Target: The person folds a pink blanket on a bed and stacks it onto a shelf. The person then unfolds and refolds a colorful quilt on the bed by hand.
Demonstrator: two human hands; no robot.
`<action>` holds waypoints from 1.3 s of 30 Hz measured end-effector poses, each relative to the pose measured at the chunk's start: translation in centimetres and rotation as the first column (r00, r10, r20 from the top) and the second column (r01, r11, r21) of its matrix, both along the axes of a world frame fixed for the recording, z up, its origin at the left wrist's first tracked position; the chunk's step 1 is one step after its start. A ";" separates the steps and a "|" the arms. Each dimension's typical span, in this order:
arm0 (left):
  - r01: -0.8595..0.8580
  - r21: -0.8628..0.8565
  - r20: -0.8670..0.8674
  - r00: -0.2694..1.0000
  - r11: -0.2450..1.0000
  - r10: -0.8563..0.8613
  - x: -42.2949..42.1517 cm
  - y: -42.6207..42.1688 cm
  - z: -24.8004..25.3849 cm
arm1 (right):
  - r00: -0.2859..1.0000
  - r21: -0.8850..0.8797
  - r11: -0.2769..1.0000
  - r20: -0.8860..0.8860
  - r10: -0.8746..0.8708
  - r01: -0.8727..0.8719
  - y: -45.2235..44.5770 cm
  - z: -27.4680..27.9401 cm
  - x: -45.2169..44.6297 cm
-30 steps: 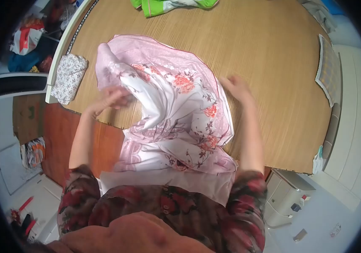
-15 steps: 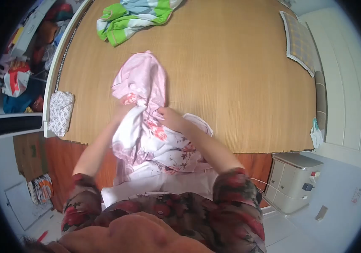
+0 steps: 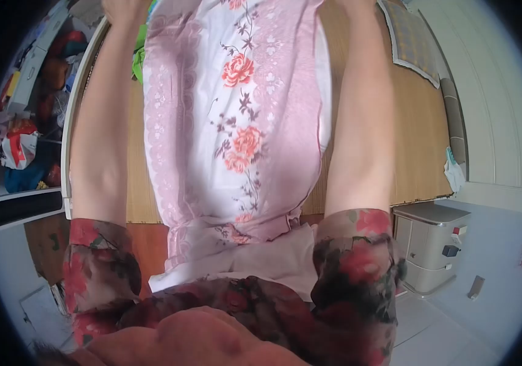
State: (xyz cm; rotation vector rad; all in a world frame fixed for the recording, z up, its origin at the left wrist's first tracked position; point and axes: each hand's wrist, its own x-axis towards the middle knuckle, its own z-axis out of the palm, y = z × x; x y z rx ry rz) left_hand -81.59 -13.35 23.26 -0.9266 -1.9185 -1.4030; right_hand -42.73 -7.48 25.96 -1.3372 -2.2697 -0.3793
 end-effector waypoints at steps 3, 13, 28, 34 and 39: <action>0.406 -0.298 -0.183 0.864 0.864 -0.470 4.1 -9.6 -10.8 | 0.975 0.022 0.990 -0.175 0.140 -0.138 -1.6 -10.8 0.7; 0.527 -0.553 0.693 0.721 0.645 0.004 9.2 -57.2 -31.3 | 0.925 -0.692 0.681 -0.375 -0.055 -0.240 -30.5 -32.4 17.6; 0.864 -0.503 0.804 0.477 0.021 -0.354 26.2 -64.0 -8.0 | 0.968 -0.895 0.442 -0.166 -0.189 -0.067 -46.0 -26.4 23.0; 0.680 -0.734 0.635 0.692 0.013 -0.342 28.6 -67.9 -9.4 | 0.846 -0.955 0.215 -0.282 -0.452 -0.203 -46.3 -28.9 26.2; 0.680 -0.723 0.546 0.672 0.123 -0.500 28.1 -67.1 -5.4 | 0.889 -0.752 0.633 -0.403 -0.219 -0.185 -42.4 -20.3 26.1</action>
